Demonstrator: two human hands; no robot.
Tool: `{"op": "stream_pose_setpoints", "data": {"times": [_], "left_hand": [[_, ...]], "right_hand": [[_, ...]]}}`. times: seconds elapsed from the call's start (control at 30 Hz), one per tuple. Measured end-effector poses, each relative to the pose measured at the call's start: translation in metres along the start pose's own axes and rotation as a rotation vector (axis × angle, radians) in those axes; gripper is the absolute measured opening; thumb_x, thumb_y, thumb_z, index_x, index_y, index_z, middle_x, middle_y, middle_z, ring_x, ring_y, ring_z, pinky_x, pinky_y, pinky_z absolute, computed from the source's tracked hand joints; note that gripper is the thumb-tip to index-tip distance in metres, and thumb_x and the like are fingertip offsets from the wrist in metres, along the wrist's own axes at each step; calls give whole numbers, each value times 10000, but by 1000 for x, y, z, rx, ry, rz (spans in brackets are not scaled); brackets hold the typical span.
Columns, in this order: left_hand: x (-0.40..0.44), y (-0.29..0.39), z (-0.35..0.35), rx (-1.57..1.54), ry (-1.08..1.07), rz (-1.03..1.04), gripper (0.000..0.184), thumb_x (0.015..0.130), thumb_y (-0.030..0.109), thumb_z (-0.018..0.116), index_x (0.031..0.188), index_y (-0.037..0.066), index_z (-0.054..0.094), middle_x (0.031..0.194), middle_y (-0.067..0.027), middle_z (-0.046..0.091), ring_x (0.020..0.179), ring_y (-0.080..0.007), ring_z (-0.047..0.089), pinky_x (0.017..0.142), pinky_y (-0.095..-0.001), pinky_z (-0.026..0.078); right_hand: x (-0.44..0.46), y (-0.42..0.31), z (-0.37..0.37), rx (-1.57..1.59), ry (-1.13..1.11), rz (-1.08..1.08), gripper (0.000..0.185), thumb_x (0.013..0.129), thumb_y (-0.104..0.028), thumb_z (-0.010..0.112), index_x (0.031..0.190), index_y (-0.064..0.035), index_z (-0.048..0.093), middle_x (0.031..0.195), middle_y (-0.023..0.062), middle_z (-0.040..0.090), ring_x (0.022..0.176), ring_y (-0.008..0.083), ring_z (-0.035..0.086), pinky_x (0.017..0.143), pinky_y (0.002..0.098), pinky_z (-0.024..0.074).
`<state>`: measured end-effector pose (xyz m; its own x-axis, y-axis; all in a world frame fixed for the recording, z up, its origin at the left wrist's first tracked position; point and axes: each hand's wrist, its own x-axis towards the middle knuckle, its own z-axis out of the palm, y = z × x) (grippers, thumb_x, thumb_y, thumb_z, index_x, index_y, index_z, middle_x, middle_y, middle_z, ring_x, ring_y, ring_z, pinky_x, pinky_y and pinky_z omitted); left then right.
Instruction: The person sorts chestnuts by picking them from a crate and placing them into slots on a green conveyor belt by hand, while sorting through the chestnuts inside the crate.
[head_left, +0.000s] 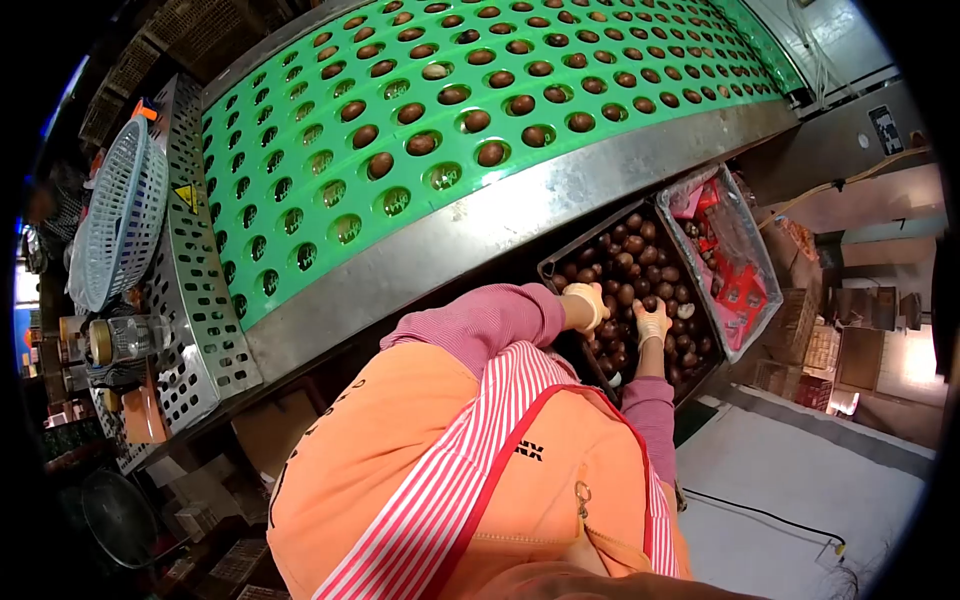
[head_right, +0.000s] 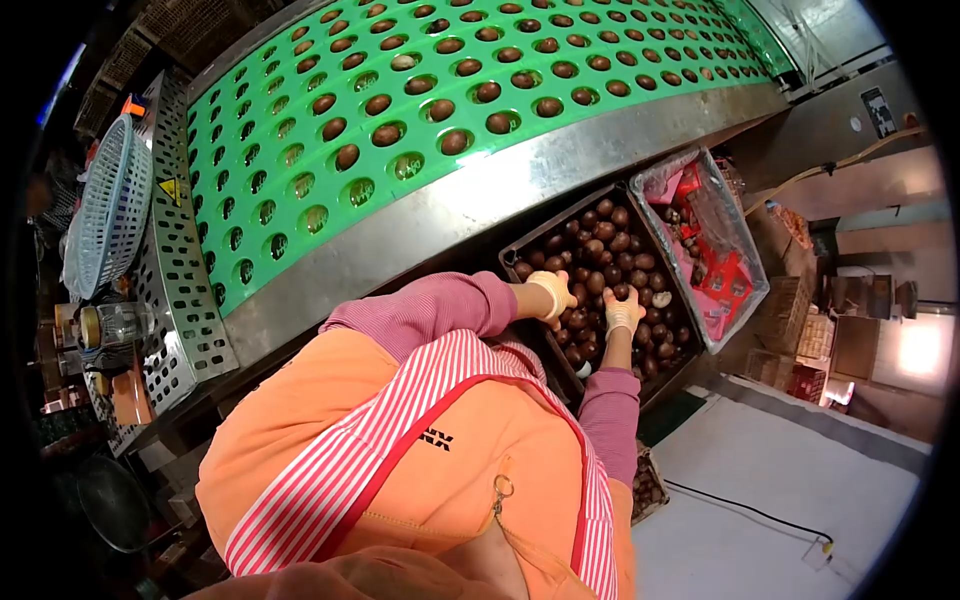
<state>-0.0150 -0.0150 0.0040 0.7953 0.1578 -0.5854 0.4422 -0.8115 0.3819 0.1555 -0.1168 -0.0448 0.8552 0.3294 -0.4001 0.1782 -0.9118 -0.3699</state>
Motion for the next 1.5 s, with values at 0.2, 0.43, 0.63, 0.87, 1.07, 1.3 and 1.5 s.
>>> {"op": "stream_pose_setpoints", "data": {"times": [0.2,0.43,0.63,0.87,1.07,1.3,1.5], "left_hand": [[0,-19,1,-341,184,149,618,742,432,732,1291,190,583,1344,-182,465,1123,-391,578,909,-455,497],[-124,-129,-37,-1960,356,669,329,858,216,600,1118,15,593,975,-69,599,773,-158,601,675,-314,526],[-293,-301,16,-1794,1297,26,443,814,340,724,1163,105,586,1009,-34,612,680,-135,570,568,-263,483],[-297,-399,71,-881,1565,-620,589,709,381,812,1182,68,655,1295,-173,494,1103,-333,574,972,-411,477],[-336,-416,5,-547,1010,-1002,524,873,472,609,1289,156,570,1267,-176,508,1064,-394,585,902,-468,484],[-289,-504,2,-221,1035,-1018,345,911,342,532,1233,232,588,1279,-40,532,1175,-330,468,1013,-461,399],[-285,-525,32,-311,1523,-735,332,924,302,546,1230,182,596,1324,-100,502,1204,-336,467,1025,-443,400]], "right_hand": [[17,41,16,632,-28,-147,586,787,-360,775,1288,-135,573,1209,92,611,1060,251,564,889,395,481],[-63,-31,-44,1494,-214,211,465,808,-518,718,1173,-268,573,1128,-52,586,995,145,550,751,304,433],[-98,-208,1,1002,-685,-348,404,841,-505,661,1071,-180,600,893,-8,569,802,135,563,635,276,444],[-190,-441,86,1,-171,-1219,641,722,-426,764,1252,-105,601,1314,166,453,1091,307,565,921,367,474],[-220,-558,171,-333,-9,-1304,507,694,-363,807,1113,-137,635,1371,179,404,1008,365,622,856,445,523],[-180,-567,233,-643,-37,-1297,350,813,-147,619,1162,-150,627,1275,163,520,1120,390,577,907,471,500],[-175,-439,144,-362,-649,-1202,378,742,-172,733,1102,-75,672,1011,133,685,942,286,666,853,371,523]]}}
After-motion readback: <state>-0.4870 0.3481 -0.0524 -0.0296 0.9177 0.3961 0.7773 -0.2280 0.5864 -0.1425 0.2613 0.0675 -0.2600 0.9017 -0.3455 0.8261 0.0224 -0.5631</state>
